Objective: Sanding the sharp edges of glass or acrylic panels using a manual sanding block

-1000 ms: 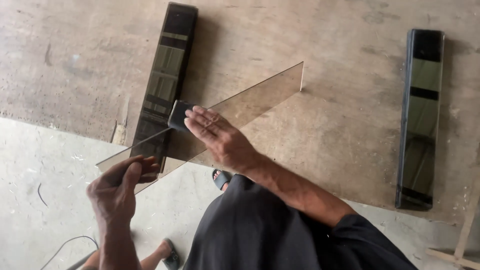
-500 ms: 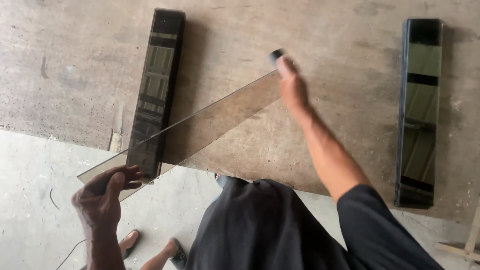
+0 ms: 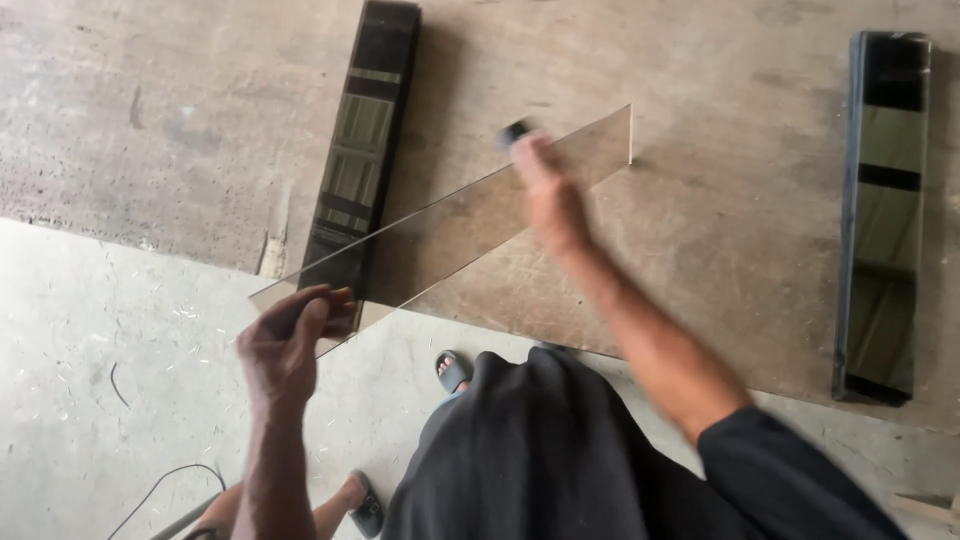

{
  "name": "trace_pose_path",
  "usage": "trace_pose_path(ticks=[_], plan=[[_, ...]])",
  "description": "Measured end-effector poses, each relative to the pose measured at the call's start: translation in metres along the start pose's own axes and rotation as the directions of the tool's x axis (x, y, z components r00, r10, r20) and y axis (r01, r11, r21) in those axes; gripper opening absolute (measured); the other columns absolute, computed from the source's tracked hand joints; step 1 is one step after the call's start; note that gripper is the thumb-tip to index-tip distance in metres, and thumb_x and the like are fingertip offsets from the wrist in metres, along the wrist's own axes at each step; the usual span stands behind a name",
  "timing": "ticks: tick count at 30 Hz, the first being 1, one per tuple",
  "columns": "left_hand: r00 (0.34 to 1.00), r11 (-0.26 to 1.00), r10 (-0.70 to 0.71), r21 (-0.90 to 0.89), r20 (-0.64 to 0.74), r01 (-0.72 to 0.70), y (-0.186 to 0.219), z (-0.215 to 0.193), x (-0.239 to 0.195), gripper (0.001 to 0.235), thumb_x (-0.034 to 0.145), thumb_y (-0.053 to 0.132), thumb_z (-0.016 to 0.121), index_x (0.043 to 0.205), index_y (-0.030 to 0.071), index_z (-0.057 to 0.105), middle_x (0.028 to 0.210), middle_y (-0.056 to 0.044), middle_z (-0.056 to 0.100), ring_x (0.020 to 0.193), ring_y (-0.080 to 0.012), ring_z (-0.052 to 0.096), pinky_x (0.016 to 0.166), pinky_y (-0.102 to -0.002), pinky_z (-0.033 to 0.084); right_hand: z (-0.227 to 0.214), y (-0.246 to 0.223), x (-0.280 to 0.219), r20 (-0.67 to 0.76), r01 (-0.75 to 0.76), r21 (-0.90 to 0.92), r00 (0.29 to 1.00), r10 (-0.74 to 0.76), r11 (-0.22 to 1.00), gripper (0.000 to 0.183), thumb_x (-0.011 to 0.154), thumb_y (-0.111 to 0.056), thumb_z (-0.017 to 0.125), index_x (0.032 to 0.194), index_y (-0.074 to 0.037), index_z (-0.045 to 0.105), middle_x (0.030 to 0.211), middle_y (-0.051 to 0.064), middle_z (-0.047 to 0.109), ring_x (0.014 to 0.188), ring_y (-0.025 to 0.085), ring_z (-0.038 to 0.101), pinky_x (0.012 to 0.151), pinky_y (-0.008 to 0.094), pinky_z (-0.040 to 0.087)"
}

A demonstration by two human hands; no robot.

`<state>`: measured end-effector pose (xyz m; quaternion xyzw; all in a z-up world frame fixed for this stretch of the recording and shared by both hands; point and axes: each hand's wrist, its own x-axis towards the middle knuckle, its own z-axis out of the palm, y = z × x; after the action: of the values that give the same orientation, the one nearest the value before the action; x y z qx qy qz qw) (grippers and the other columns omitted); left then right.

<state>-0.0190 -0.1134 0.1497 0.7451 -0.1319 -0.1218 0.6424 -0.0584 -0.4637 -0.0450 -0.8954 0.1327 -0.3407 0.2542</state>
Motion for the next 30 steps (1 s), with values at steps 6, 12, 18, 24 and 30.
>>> trace_pose_path(ticks=[6,12,18,24,30], plan=[[0.999,0.991,-0.014,-0.135,0.037,0.018,-0.025,-0.01,0.009,0.022,0.1,0.001,0.064,0.114,-0.015,0.067,0.098,-0.033,0.073,0.083,-0.0398,0.076,0.068,-0.048,0.067,-0.01,-0.19,-0.014,0.126,0.223,0.083,0.965,-0.232,0.971,0.053,0.097,0.0,0.054,0.149,-0.007,0.051,0.154,0.017,0.052,0.146,0.034,0.046,0.126,0.044,0.034],[0.997,0.987,0.07,-0.147,0.039,-0.064,-0.062,-0.022,0.025,0.019,0.097,0.005,0.071,0.108,-0.009,0.074,0.086,-0.027,0.075,0.074,-0.0324,0.076,0.062,-0.045,0.067,0.044,-0.172,-0.018,0.099,0.15,0.011,0.984,-0.151,0.989,0.052,0.087,-0.004,0.064,0.139,-0.006,0.06,0.138,0.018,0.059,0.132,0.037,0.054,0.115,0.044,0.043],[0.991,0.994,0.107,-0.022,0.085,-0.105,-0.057,-0.021,0.029,0.016,0.096,0.017,0.073,0.107,0.006,0.08,0.086,-0.016,0.078,0.082,-0.0206,0.075,0.07,-0.037,0.063,0.006,-0.224,0.005,0.104,0.303,0.004,0.948,-0.302,0.953,0.049,0.088,0.007,0.066,0.136,-0.005,0.065,0.134,0.02,0.065,0.13,0.035,0.059,0.116,0.041,0.045],[0.984,0.987,0.162,-0.001,0.08,-0.162,-0.12,-0.036,0.049,0.007,0.092,0.014,0.077,0.094,0.007,0.08,0.072,-0.011,0.075,0.073,-0.0168,0.074,0.061,-0.033,0.058,0.016,-0.269,-0.002,0.154,0.27,0.044,0.95,-0.273,0.962,0.054,0.091,0.011,0.055,0.142,-0.007,0.06,0.143,0.018,0.059,0.137,0.036,0.054,0.121,0.044,0.039],[0.935,0.963,0.265,-0.006,0.237,-0.271,-0.055,-0.043,0.051,0.015,0.09,0.012,0.08,0.106,0.013,0.082,0.088,-0.011,0.08,0.089,-0.0263,0.077,0.074,-0.036,0.061,-0.046,-0.159,0.004,0.227,0.136,-0.012,0.965,-0.129,0.991,0.061,0.083,0.014,0.06,0.142,-0.003,0.062,0.136,0.022,0.064,0.128,0.039,0.059,0.114,0.045,0.044]])
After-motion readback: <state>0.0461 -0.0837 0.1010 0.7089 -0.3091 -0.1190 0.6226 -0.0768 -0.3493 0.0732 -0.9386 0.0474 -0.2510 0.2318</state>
